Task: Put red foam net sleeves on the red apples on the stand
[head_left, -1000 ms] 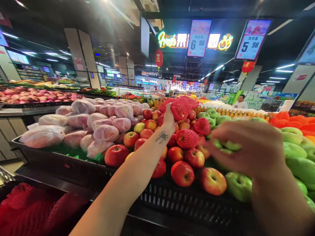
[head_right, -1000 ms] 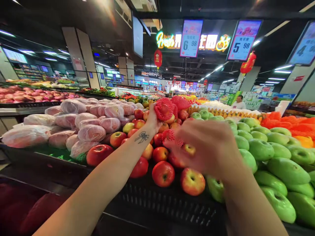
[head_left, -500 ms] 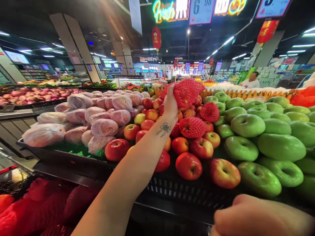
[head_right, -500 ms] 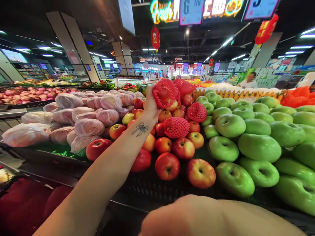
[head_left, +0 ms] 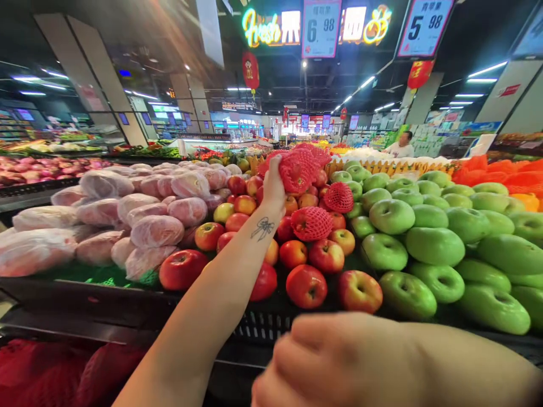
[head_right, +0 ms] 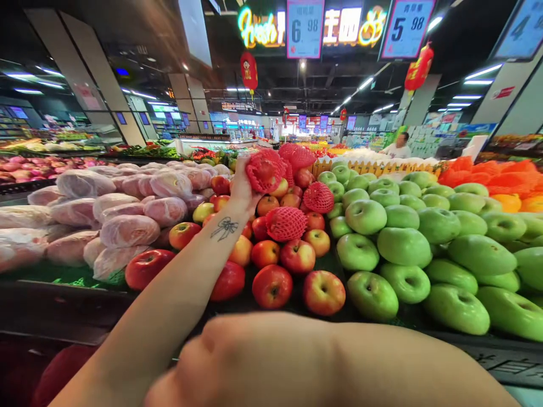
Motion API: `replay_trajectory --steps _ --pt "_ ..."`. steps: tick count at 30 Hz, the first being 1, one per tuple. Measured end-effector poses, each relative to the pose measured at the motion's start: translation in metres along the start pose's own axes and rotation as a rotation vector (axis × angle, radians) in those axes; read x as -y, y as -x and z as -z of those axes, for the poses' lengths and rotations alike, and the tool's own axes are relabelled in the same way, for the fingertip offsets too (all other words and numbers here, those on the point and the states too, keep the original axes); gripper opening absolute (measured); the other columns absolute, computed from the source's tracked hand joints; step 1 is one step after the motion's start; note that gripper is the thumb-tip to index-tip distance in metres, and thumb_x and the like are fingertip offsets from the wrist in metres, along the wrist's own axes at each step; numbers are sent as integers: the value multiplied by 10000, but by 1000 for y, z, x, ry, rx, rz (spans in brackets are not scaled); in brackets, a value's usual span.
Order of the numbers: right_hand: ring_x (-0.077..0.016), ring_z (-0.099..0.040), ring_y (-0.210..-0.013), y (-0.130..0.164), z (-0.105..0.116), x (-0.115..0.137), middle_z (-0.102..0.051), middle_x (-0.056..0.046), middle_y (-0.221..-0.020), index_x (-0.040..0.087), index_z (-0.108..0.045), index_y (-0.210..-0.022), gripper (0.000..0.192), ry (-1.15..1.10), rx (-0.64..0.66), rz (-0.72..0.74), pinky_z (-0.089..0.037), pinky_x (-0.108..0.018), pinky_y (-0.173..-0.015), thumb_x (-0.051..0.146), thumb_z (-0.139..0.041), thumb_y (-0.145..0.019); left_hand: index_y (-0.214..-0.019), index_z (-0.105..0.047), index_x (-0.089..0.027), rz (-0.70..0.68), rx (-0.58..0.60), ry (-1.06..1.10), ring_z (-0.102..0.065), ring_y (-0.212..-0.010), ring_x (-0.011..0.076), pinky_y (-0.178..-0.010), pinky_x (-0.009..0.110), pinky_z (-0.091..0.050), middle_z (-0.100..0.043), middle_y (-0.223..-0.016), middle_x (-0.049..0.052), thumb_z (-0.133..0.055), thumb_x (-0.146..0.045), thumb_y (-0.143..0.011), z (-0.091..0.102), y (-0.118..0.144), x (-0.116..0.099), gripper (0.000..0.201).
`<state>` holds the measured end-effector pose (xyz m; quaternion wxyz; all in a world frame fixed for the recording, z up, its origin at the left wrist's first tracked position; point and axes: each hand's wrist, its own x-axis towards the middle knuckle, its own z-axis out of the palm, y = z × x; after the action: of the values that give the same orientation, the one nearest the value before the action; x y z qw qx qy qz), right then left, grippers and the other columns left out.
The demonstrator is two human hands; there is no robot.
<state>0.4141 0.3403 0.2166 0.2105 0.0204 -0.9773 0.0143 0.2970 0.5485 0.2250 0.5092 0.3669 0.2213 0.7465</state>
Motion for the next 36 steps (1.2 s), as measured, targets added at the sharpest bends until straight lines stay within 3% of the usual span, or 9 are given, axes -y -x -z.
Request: replay_trajectory --steps 4,6,8,11,14,17,23,28,36 --pt "-106 -473 -565 12 43 -58 -609 22 -642 200 -602 -729 210 350 -213 -396 -313 -284 -551 271 -665 -917 -905 -694 -180 135 143 -7 -725 -863 157 -812 237 -571 -770 -845 14 -674 -354 -909 -5 13 -3 176" --pt "-120 -520 -615 32 59 -100 -629 5 -677 197 -622 -780 260 307 -493 -671 -379 -280 -611 400 -679 -932 -876 -702 -169 214 257 -49 -718 -823 149 -787 233 -564 -765 -821 14 -646 -282 -905 -7 17 -4 130" --pt "-152 -588 -724 54 64 -136 -685 -28 -818 202 -623 -844 324 193 -697 -854 -464 -297 -693 508 -707 -908 -912 -729 -167 272 312 -125 -712 -797 150 -746 235 -557 -768 -827 11 -673 -287 -890 -8 20 -4 135" --pt "-184 -685 -897 73 51 -163 -720 -32 -1136 274 -606 -1076 451 -355 -793 -1012 -574 -318 -772 618 -774 -837 -1007 -766 -187 300 322 -232 -712 -811 155 -728 241 -553 -792 -909 16 -715 -353 -896 -6 22 -4 207" --pt "-181 -733 -966 73 37 -163 -721 -12 -1260 319 -554 -1176 531 -826 -851 -1031 -641 -334 -811 503 -867 -789 -1053 -785 -189 300 374 -322 -724 -853 178 -768 274 -573 -804 -968 46 -713 -445 -918 -4 23 -3 298" --pt "-196 -745 -1076 67 35 -157 -747 -43 -1281 272 -642 -1215 513 -1015 -829 -993 -656 -296 -808 349 -890 -773 -1032 -796 -156 269 470 -429 -721 -842 188 -793 301 -584 -797 -930 73 -757 -557 -880 -3 23 0 431" --pt "-202 -774 -1047 66 39 -158 -805 -50 -1112 211 -748 -1074 312 -1136 -846 -926 -667 -290 -863 260 -868 -790 -751 -757 -126 -14 433 -785 -525 -568 110 -602 252 -448 -626 -627 2 -725 -684 -858 0 21 -3 569" --pt "-151 -780 -898 68 31 -163 -816 -12 -1021 206 -777 -1005 426 -1047 -883 -961 -655 -212 -805 60 -911 -628 -636 -678 -150 -338 346 -911 -520 -649 117 -639 249 -372 -584 -611 -13 -838 -584 -789 3 17 -6 486" --pt "-96 -705 -649 65 41 -165 -791 13 -833 188 -741 -825 108 -1139 -1128 -962 -600 -130 -544 103 -751 -759 -703 -622 -142 -15 453 -354 -447 -582 41 -532 187 -302 -566 -680 -38 -907 -414 -775 -4 21 -13 401"
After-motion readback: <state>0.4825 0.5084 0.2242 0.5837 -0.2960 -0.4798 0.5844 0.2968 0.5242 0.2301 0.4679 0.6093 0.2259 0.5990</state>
